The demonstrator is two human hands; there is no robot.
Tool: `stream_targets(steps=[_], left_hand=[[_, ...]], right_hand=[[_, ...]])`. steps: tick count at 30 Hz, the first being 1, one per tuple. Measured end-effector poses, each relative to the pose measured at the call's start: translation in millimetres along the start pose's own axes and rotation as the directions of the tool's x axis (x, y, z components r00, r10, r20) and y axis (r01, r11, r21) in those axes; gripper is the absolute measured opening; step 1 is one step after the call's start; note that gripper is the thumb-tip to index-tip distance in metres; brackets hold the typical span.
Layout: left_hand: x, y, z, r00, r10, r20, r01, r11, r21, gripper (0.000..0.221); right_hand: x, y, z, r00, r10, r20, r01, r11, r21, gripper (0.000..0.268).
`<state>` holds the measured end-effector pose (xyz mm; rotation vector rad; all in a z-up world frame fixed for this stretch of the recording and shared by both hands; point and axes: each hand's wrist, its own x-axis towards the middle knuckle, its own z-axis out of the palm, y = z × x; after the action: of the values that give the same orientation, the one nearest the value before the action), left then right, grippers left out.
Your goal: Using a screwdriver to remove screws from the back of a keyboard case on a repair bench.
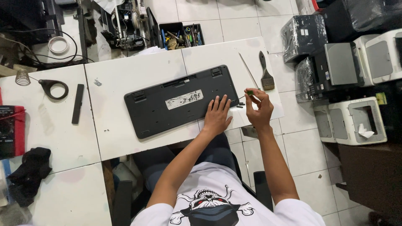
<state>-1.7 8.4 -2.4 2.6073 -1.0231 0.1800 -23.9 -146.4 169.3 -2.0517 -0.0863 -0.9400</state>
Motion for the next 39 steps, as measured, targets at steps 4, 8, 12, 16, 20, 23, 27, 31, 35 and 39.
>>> stream_targets(steps=[4,8,12,16,20,23,27,31,35,39], left_hand=[[0.2,0.5,1.1,1.0,0.003,-0.002,-0.003,1.0,0.005,0.088],[-0.8,-0.7,-0.6,1.0,0.011,-0.008,-0.01,1.0,0.006,0.086],[-0.4,-1.4,2.7,1.0,0.011,-0.008,-0.011,1.0,-0.001,0.087],[0.2,0.4,-0.4,1.0,0.001,0.002,-0.001,1.0,-0.017,0.084],[-3.2,1.0,-3.1,1.0,-0.002,0.002,0.002,1.0,-0.012,0.085],[-16.4,-0.6,-4.7,1.0,-0.003,-0.006,0.003,0.999,-0.053,0.083],[-49.3,5.2,-21.2,0.999,-0.036,-0.022,0.035,0.999,-0.036,0.089],[-60.1,7.9,-20.1,0.998,-0.059,-0.016,0.058,0.998,-0.031,0.087],[-58.3,10.3,-20.5,0.998,-0.063,-0.006,0.063,0.998,-0.008,0.085],[-58.9,8.7,-15.8,0.999,-0.049,0.007,0.049,0.999,-0.004,0.086]], right_hand=[[-10.9,30.6,0.4,0.994,-0.05,-0.096,0.045,0.997,-0.054,0.032],[-2.7,14.3,0.4,0.995,-0.078,-0.065,0.072,0.993,-0.088,0.03],[2.1,-2.0,-0.1,0.999,-0.038,0.009,0.038,0.999,0.018,0.023],[-1.9,16.5,-4.3,0.999,-0.046,-0.019,0.045,0.999,-0.013,0.029],[-8.8,33.0,1.5,0.988,-0.111,-0.109,0.098,0.988,-0.115,0.042],[0.2,16.2,-3.8,0.989,-0.132,-0.069,0.12,0.98,-0.156,0.04],[14.8,-15.5,-12.1,0.994,-0.052,0.096,0.058,0.996,-0.06,0.025],[6.3,3.6,-15.0,0.994,0.002,0.106,0.004,0.999,-0.049,0.029],[-2.5,16.0,-11.7,1.0,-0.001,0.029,0.003,0.997,-0.074,0.032],[-9.4,13.9,-0.3,0.999,-0.037,-0.023,0.035,0.995,-0.096,0.034]])
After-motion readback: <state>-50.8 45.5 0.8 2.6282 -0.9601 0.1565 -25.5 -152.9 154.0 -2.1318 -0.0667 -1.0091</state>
